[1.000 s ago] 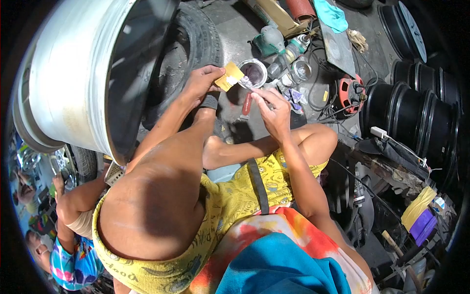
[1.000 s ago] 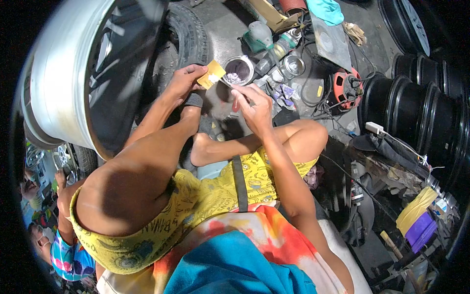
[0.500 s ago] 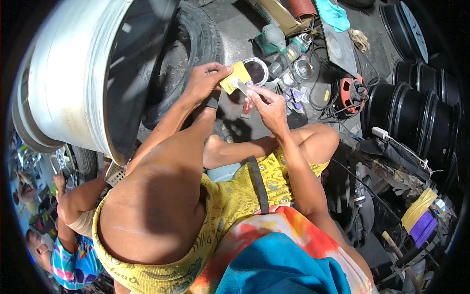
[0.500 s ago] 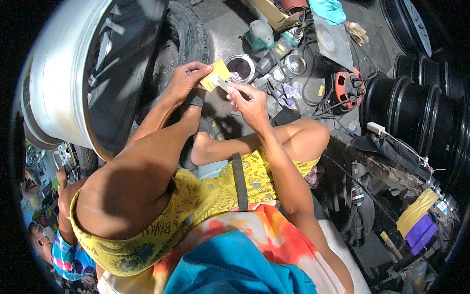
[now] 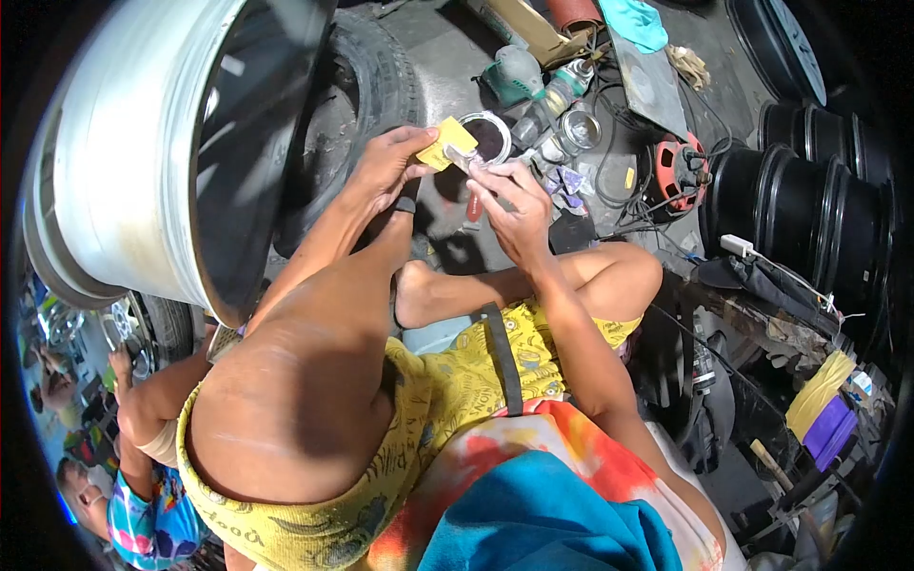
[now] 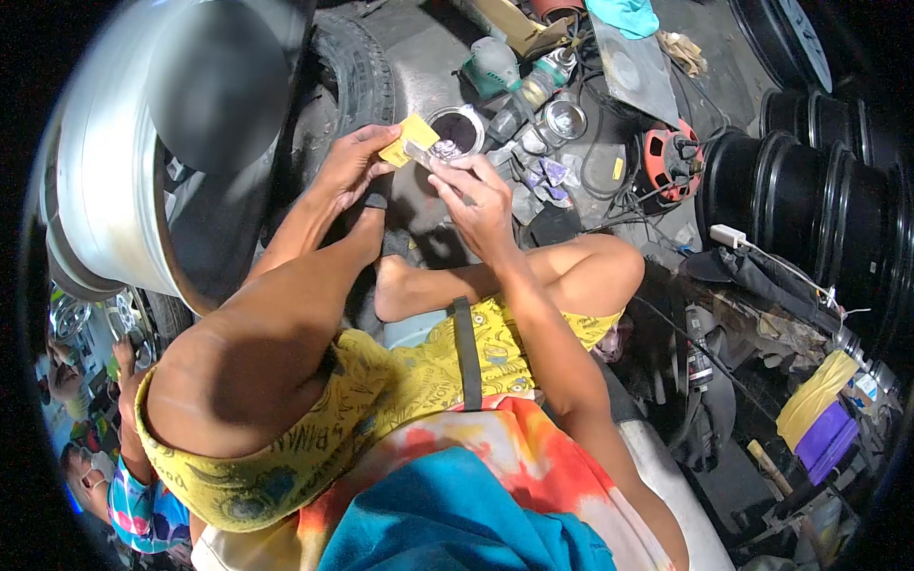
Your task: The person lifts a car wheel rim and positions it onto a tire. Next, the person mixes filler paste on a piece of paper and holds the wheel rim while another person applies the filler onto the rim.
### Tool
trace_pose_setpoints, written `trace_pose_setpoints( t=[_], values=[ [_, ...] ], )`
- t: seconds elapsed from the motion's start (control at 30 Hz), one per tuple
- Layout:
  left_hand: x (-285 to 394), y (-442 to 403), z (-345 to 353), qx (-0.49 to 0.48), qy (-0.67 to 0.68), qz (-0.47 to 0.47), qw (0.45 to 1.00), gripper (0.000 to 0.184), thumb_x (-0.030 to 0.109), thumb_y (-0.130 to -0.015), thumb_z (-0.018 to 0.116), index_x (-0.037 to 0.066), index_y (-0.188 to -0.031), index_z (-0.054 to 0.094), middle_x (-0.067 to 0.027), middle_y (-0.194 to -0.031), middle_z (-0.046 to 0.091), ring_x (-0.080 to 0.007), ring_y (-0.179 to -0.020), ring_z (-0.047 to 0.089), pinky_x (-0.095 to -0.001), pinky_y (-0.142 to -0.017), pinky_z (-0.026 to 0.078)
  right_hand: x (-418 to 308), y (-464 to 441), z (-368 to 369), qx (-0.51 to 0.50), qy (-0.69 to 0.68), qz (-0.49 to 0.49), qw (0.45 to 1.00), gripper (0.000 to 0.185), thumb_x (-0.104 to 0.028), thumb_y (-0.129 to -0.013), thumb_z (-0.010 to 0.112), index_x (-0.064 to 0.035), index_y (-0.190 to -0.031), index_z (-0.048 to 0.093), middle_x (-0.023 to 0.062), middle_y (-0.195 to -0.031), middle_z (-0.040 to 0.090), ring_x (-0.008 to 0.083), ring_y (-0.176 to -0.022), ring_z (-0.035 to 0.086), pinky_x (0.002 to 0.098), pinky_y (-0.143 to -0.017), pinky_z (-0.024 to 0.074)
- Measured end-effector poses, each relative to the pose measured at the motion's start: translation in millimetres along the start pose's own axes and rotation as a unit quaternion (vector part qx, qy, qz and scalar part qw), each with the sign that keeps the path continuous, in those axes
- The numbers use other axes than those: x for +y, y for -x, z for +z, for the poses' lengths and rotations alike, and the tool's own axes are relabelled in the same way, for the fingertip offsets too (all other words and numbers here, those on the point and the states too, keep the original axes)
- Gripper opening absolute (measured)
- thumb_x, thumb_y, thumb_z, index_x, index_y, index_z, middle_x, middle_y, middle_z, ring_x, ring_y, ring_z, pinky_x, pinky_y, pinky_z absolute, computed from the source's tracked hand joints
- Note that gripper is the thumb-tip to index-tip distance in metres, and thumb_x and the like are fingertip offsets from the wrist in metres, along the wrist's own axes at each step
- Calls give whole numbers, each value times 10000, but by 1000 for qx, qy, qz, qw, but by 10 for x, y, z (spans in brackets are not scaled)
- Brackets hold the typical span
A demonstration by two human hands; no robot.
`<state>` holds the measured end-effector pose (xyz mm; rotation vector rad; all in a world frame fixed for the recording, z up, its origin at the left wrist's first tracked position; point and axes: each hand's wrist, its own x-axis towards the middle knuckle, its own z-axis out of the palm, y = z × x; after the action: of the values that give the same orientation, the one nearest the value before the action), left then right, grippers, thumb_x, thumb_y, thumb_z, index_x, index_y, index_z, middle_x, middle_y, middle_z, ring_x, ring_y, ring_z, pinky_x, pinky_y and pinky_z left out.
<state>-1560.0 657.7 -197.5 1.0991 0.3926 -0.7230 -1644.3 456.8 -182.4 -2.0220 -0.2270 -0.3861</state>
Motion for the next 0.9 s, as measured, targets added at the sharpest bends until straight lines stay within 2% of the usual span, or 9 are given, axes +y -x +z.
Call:
trace_pose_setpoints(
  t=[0.27, 0.37, 0.47, 0.6, 0.63, 0.67, 0.7, 0.73, 0.9],
  values=[
    [-1, -57, -131, 58, 7, 44, 997, 206, 180, -919, 703, -9, -989, 661, -101, -966, 690, -158, -813, 694, -244, -652, 602, 188, 281, -167, -65, 6, 22, 998, 199, -27, -827, 744, -39, -1025, 748, 79, -895, 693, 179, -802, 657, 297, -726, 514],
    [140, -38, -204, 68, -26, 62, 995, 219, 200, -927, 695, -1, -1006, 663, -94, -956, 698, -156, -826, 691, -272, -710, 592, 372, 351, -300, 20, -48, 279, 959, 196, -138, -945, 657, 15, -1068, 663, 85, -934, 720, 119, -797, 654, 272, -739, 521],
    [166, 39, -189, 65, -40, 63, 995, 258, 216, -931, 688, -8, -1058, 661, -85, -958, 701, -147, -841, 689, -272, -750, 572, 758, 393, -369, 134, -180, 401, 888, 107, -85, -964, 549, -14, -1021, 493, 139, -831, 680, 184, -739, 681, 299, -671, 562],
    [-126, -49, -280, 65, -22, 33, 997, 254, 209, -933, 685, -6, -1068, 675, -72, -964, 705, -132, -826, 680, -260, -750, 559, 1279, 756, -54, 40, -122, 511, 850, 146, -139, -956, 441, -9, -995, 495, 156, -819, 652, 187, -584, 634, 326, -556, 557],
    [-149, -37, -259, 70, -48, 45, 995, 247, 213, -932, 687, -1, -1055, 685, -67, -959, 705, -127, -822, 677, -257, -752, 555, 2238, 1258, 270, -58, 69, 432, 897, 259, -199, -951, 450, 30, -1050, 524, 216, -921, 655, 283, -718, 672, 415, -672, 568],
    [-171, -29, -234, 74, -72, 57, 993, 240, 216, -931, 689, 4, -1041, 694, -61, -953, 706, -123, -818, 673, -254, -754, 551, 1467, 906, 236, -22, 137, 408, 903, 353, -233, -936, 469, 67, -1101, 553, 276, -1039, 640, 384, -937, 654, 477, -841, 514],
    [-133, 27, -171, 83, -86, 59, 991, 236, 220, -927, 695, 7, -1027, 705, -49, -940, 704, -113, -810, 665, -246, -745, 541, 1746, 1069, 509, 3, 128, 452, 883, 398, -247, -932, 485, 92, -1128, 561, 323, -1183, 598, 454, -1116, 575, 492, -964, 434],
    [-153, 32, -168, 77, -88, 59, 991, 236, 220, -927, 695, 7, -1027, 705, -49, -940, 704, -113, -810, 665, -246, -745, 541, 1478, 827, 511, 24, 76, 560, 825, 463, -295, -908, 546, 82, -1176, 582, 325, -1204, 608, 451, -1110, 599, 470, -948, 465],
    [-210, -1, -280, 72, -69, 85, 991, 254, 224, -928, 696, -1, -1046, 701, -42, -941, 701, -107, -819, 660, -246, -747, 534, 1170, 842, 804, -83, 141, 590, 791, 605, -376, -738, 756, 67, -1134, 641, 300, -1083, 669, 433, -1060, 645, 462, -944, 498]
  ],
)
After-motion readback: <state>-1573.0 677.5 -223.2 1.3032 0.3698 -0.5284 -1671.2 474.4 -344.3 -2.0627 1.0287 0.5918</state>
